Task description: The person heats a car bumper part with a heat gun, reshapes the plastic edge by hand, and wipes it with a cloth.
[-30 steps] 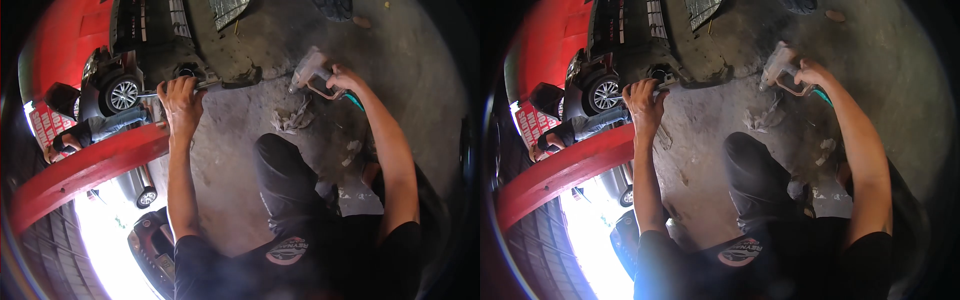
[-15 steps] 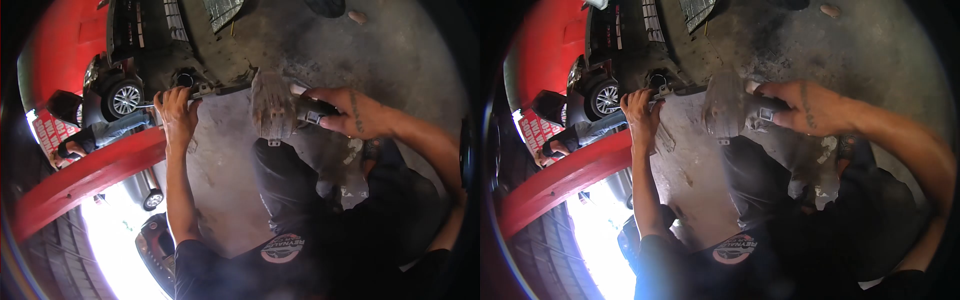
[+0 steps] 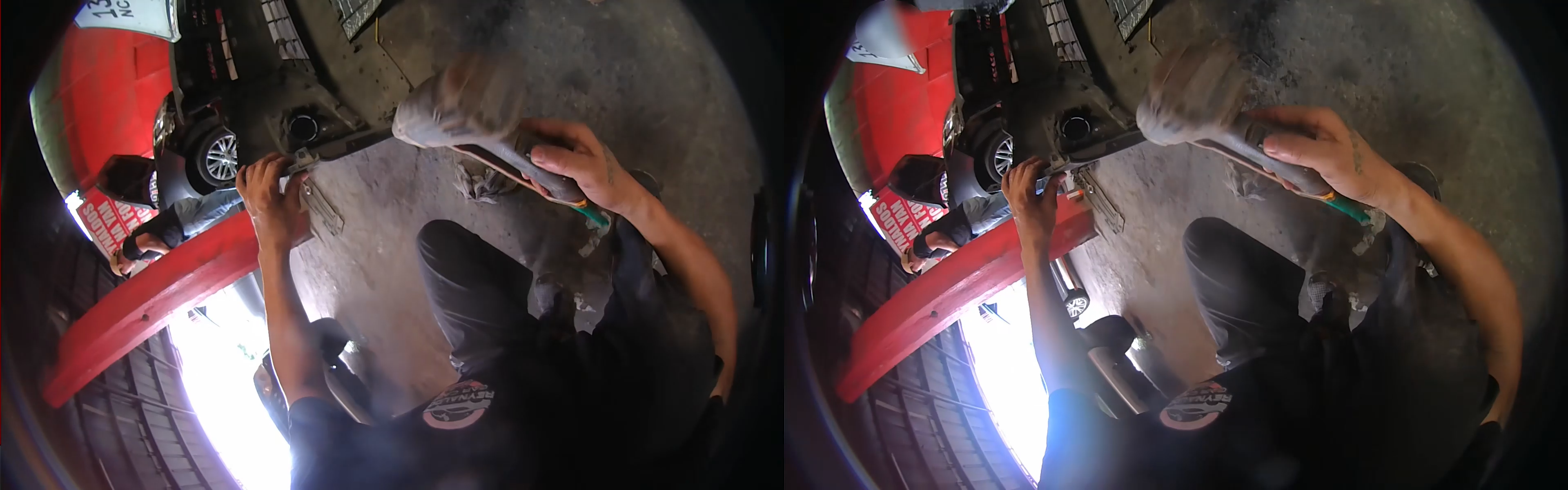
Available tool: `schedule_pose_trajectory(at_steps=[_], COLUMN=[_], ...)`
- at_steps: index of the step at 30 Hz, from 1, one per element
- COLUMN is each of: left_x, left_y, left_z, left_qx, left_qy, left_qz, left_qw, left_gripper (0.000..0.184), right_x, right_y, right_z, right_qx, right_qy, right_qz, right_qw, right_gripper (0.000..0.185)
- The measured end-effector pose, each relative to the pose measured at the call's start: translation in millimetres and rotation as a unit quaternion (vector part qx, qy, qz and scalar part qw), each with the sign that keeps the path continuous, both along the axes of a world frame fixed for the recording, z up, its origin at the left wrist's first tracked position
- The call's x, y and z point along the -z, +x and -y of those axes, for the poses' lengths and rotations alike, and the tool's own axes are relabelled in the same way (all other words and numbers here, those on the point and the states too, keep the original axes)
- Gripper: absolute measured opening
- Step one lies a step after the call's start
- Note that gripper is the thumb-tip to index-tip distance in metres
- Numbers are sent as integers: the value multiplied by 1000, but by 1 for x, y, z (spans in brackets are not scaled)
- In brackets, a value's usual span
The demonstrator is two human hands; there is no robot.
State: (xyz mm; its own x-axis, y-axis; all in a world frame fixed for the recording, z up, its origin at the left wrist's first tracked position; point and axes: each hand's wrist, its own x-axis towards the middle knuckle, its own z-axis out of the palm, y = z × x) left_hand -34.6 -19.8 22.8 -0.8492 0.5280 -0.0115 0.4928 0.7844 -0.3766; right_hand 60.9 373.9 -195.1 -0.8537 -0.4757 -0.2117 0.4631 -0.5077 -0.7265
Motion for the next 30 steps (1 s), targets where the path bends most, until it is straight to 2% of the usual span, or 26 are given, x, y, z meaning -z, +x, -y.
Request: schedule_pose_trajectory(at_steps=[3,6,7,9,10,12,14,15,18,24,27,30], left_x=[-2,-2,-3,-2,-2,-2,-7,-10,-18,-11,-11,-14], left_y=[-3,-3,-2,-2,-2,-2,-2,-1,1,9,9,7], left_z=[0,3,3,0,-1,-3,-4,-4,-5,10,11,7], left_qx=[-14,-11,-15,-19,-18,-15,-20,-22,-13,-53,-60,-68], left_qy=[18,22,19,18,16,15,51,68,30,-6,15,26], left_qz=[3,0,2,7,11,18,30,37,17,-9,5,16], left_qw=[1000,1000,1000,1000,1000,1000,998,997,999,999,998,997], left_gripper=[35,35,35,36,37,38,40,40,42,39,36,35], right_x=[-7,-28,-20,-15,-16,-3,-7,-12,-8,7,15,12], right_y=[-6,0,-1,-6,-7,-4,-6,-5,0,6,6,1], right_z=[-5,1,19,23,25,38,43,41,41,44,51,53], right_qx=[-54,-96,-24,-68,-88,-44,-18,-33,-11,-4,64,72], right_qy=[50,-12,-9,75,117,150,170,216,279,312,319,331], right_qz=[-64,-75,-222,-273,-298,-383,-471,-489,-569,-634,-674,-677], right_qw=[995,992,975,957,943,911,865,845,774,707,663,653], right_gripper=[55,51,48,50,51,53,53,55,57,67,66,62])
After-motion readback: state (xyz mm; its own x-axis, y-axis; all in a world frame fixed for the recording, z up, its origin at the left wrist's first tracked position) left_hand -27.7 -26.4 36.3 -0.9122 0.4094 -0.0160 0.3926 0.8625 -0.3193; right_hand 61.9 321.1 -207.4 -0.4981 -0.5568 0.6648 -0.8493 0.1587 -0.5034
